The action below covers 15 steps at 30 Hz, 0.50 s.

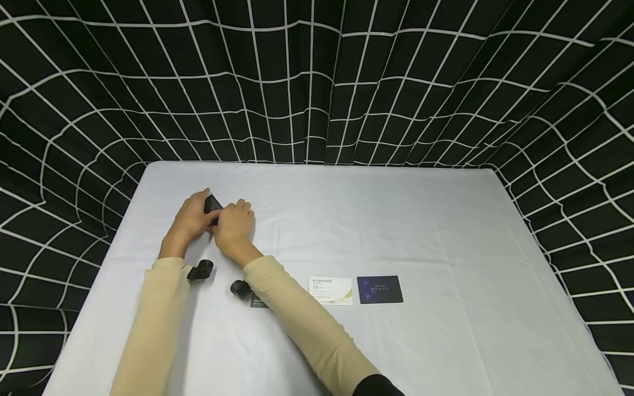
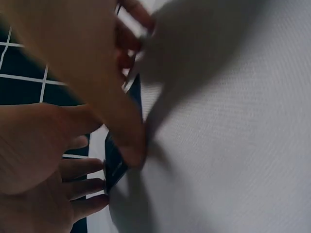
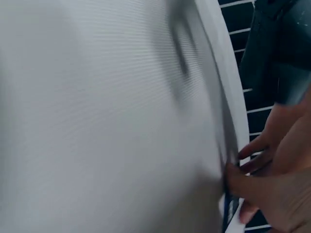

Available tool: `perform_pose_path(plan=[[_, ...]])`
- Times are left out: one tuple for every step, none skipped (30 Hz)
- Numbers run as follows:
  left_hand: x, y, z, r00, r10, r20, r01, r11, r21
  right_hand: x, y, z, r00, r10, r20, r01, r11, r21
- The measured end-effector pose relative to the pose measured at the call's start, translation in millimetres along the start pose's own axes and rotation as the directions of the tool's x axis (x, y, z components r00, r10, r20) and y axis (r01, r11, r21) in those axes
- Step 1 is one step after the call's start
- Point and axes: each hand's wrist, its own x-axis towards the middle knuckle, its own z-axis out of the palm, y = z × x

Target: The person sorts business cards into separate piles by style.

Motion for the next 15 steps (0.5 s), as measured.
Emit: perform_pose_path(plan=[[0.6, -0.8, 0.1, 1.000, 0.004, 0.008, -0.004, 1.000, 0.012, 3, -5, 0, 1.000, 0.005, 0.013, -0.005, 1.000, 0.000], [1.0, -1.3, 0.0, 1.000, 0.010, 0.010, -0.010, 1.000, 0.024, 6, -9, -1, 1.000, 0.016, 0.024, -0.016, 1.000, 0.004], [1.5, -1.6, 0.0, 1.000, 0.018, 0.008, -0.018, 0.999, 0.030, 8, -12, -2, 0.999, 0.029, 0.035, -0.029, 1.000, 0.003], [2.1, -1.8, -0.1, 1.000, 0.030, -0.001, -0.030, 0.999, 0.035, 11, -15, -3, 0.998, 0.043, 0.045, -0.043, 0.999, 0.009], [2.6, -2.1, -0.3, 0.999, 0.038, -0.012, -0.038, 0.999, 0.034, 13, -16, -4, 0.997, 0.059, 0.057, -0.060, 0.998, 0.011], [2.6, -1.9, -0.7, 0.999, 0.039, -0.020, -0.039, 0.999, 0.030, 15, -17, -5, 0.995, 0.073, 0.066, -0.074, 0.997, 0.011], [2.6, -1.9, -1.2, 0.999, 0.041, -0.027, -0.040, 0.999, 0.025, 17, -18, -6, 0.994, 0.083, 0.075, -0.084, 0.996, 0.017], [2.7, -2.3, -1.6, 0.999, 0.040, -0.034, -0.039, 0.999, 0.023, 18, -18, -6, 0.992, 0.091, 0.083, -0.093, 0.995, 0.021], [2.6, -3.1, -2.0, 0.999, 0.032, -0.039, -0.031, 0.999, 0.021, 19, -19, -6, 0.991, 0.095, 0.091, -0.098, 0.995, 0.026], [3.2, -3.0, -1.8, 0.999, 0.027, -0.045, -0.027, 0.999, 0.021, 20, -17, -7, 0.990, 0.099, 0.100, -0.103, 0.994, 0.033], [3.6, -3.1, -1.6, 0.998, 0.021, -0.051, -0.020, 0.999, 0.025, 21, -16, -7, 0.989, 0.104, 0.107, -0.109, 0.993, 0.041], [3.8, -3.3, -1.1, 0.998, 0.014, -0.058, -0.012, 1.000, 0.026, 22, -15, -7, 0.988, 0.106, 0.113, -0.112, 0.992, 0.052], [3.9, -3.8, -0.6, 0.998, 0.008, -0.070, -0.006, 1.000, 0.027, 22, -14, -7, 0.987, 0.107, 0.118, -0.115, 0.991, 0.062], [3.7, -4.0, 0.0, 0.996, 0.005, -0.088, -0.002, 1.000, 0.029, 23, -13, -7, 0.987, 0.108, 0.120, -0.118, 0.990, 0.078], [3.4, -4.3, 0.5, 0.993, 0.002, -0.114, 0.001, 1.000, 0.025, 23, -12, -7, 0.987, 0.110, 0.121, -0.122, 0.988, 0.096]])
